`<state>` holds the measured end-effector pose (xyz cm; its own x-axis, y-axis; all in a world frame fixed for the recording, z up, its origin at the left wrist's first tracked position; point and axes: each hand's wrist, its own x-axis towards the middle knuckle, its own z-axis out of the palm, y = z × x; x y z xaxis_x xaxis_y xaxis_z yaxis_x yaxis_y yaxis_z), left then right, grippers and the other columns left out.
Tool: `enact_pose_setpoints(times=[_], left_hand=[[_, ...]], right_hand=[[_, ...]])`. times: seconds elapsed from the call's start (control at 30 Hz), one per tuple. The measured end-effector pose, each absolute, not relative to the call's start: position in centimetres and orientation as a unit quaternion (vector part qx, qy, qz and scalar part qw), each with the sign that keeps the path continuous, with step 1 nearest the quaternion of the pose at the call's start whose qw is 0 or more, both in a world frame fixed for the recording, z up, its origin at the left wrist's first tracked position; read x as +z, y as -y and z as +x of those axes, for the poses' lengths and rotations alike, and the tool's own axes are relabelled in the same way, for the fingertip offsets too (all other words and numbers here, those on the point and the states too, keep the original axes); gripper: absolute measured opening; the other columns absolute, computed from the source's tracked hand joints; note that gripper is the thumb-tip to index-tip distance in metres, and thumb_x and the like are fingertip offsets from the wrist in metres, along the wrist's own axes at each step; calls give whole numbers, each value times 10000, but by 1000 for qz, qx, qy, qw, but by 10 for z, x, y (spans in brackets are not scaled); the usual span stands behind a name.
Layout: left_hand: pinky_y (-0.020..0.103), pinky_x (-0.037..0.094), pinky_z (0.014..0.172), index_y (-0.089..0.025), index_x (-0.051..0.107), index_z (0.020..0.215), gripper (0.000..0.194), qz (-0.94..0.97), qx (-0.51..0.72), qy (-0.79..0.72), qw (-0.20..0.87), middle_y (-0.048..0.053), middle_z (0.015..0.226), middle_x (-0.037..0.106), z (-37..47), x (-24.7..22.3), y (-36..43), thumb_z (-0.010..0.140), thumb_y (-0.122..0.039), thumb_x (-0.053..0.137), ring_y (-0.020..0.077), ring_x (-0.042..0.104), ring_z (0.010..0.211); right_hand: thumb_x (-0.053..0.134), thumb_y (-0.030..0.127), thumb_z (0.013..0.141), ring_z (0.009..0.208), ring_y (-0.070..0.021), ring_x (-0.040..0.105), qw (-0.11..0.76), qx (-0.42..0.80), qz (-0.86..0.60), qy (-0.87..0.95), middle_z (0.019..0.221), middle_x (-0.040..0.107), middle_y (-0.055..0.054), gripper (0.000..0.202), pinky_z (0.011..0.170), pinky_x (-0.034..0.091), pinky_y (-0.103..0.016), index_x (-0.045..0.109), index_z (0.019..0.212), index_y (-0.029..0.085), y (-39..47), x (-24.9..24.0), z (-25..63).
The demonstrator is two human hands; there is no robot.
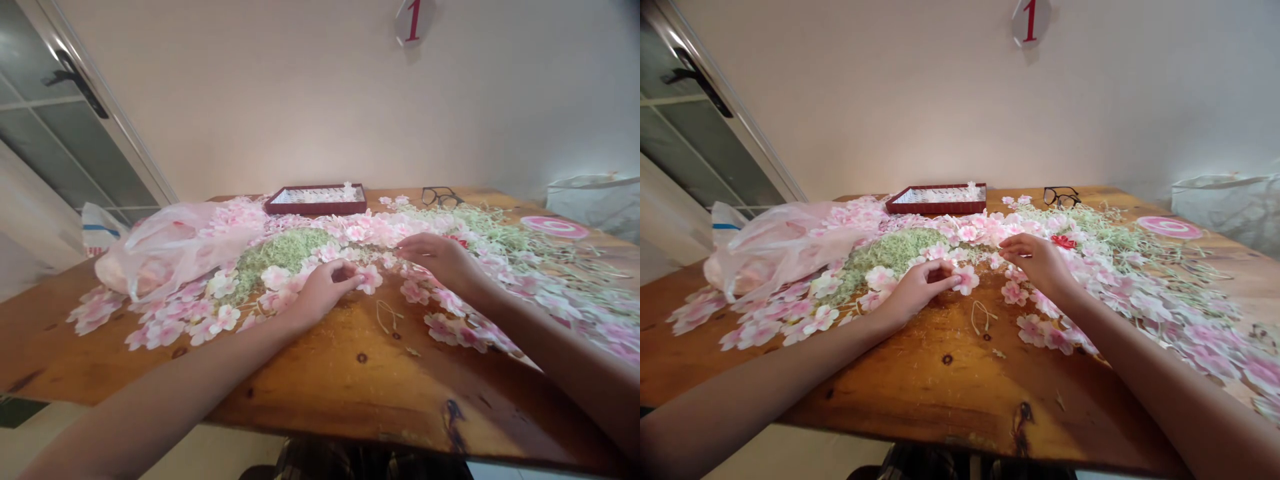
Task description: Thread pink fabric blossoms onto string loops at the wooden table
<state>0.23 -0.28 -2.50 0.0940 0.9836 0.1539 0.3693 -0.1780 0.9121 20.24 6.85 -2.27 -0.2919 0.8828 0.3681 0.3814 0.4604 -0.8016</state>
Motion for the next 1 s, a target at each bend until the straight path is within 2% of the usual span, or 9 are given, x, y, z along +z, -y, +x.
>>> enact_pose_setpoints(times=[0.3, 0.5, 0.7, 0.83, 1.0], left_hand=[[247, 357, 661, -156, 513, 711, 207, 626, 430, -532, 375, 8, 739, 547, 3, -24, 2, 659, -354, 547, 106, 489, 686], [247, 364, 644, -157, 521, 731, 230, 611, 440, -533, 386, 12, 726, 553, 3, -23, 2, 645, -367, 559, 110, 497, 673], [239, 354, 655, -156, 526, 699, 212, 610, 451, -525, 386, -6, 702, 538, 3, -22, 3, 647, -358, 565, 96, 483, 660], [225, 356, 609, -152, 504, 706, 230, 565, 457, -491, 481, -16, 660, 507, 5, -22, 5, 630, -351, 591, 83, 473, 610], [243, 391, 683, -149, 508, 722, 250, 499, 481, -458, 557, 8, 749, 526, 9, -22, 7, 611, -346, 613, 96, 508, 685]], right_hand=[[554, 238, 687, 779, -179, 589, 403, 316, -422, 748, 884, 606, -52, 167, 627, 484, -285, 555, 847, 193, -52, -19, 191], [522, 208, 700, 710, -155, 590, 418, 159, -431, 784, 1023, 528, -60, 238, 591, 472, -274, 544, 936, 213, -61, -26, 198], [525, 247, 733, 726, -150, 581, 449, 234, -385, 772, 991, 560, -39, 234, 602, 483, -277, 502, 965, 239, -39, -16, 186], [515, 197, 746, 733, -128, 569, 470, 207, -299, 805, 925, 565, -20, 209, 659, 477, -269, 511, 952, 233, -16, -12, 171], [518, 201, 753, 750, -130, 561, 494, 221, -286, 791, 921, 550, -25, 204, 692, 474, -288, 508, 956, 222, -15, -22, 166]])
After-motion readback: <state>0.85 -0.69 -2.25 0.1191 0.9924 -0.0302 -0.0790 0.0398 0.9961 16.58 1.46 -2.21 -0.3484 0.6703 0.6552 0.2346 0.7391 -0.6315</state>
